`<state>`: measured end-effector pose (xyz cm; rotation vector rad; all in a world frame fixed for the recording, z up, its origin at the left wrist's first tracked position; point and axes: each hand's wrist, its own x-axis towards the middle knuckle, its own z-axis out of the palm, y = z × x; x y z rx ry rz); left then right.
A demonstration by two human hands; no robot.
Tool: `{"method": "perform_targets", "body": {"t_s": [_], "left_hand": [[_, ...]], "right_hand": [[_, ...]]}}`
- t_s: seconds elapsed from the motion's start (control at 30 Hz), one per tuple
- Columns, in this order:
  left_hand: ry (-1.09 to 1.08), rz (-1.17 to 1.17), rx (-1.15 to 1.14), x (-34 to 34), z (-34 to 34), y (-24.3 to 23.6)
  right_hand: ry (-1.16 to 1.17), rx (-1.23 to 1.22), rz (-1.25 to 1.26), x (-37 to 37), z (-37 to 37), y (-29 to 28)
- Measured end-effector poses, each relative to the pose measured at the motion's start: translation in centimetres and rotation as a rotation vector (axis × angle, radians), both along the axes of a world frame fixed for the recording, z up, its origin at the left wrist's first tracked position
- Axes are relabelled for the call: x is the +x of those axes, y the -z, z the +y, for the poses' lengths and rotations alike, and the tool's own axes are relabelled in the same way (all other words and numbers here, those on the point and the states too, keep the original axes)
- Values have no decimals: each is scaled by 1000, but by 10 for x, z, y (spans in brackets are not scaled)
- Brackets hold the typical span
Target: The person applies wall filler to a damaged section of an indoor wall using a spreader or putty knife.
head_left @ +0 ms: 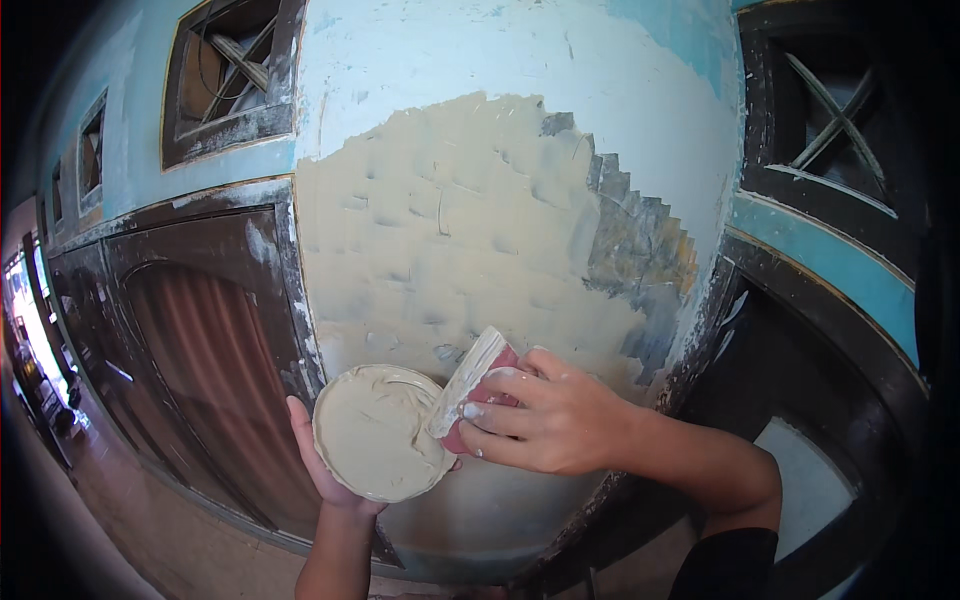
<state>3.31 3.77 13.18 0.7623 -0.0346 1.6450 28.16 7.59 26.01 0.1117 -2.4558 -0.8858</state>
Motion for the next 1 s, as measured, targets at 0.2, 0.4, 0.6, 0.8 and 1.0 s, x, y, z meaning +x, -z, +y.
{"method": "perform_targets", "body": {"t_s": [0.2,0.4,0.6,0.8,1.0], "left_hand": [[-45,-9,-76,4,-3,6],[-22,-14,-78,8,-7,3],[-10,7,-101,11,-8,4],[23,-75,-167,14,2,13],[204,-330,-290,20,12,10]], "right_hand": [[5,-19,45,-2,1,2],[41,8,101,-1,3,7],[80,40,133,0,2,7],[99,50,155,3,5,8],[149,41,247,12,4,-7]]}}
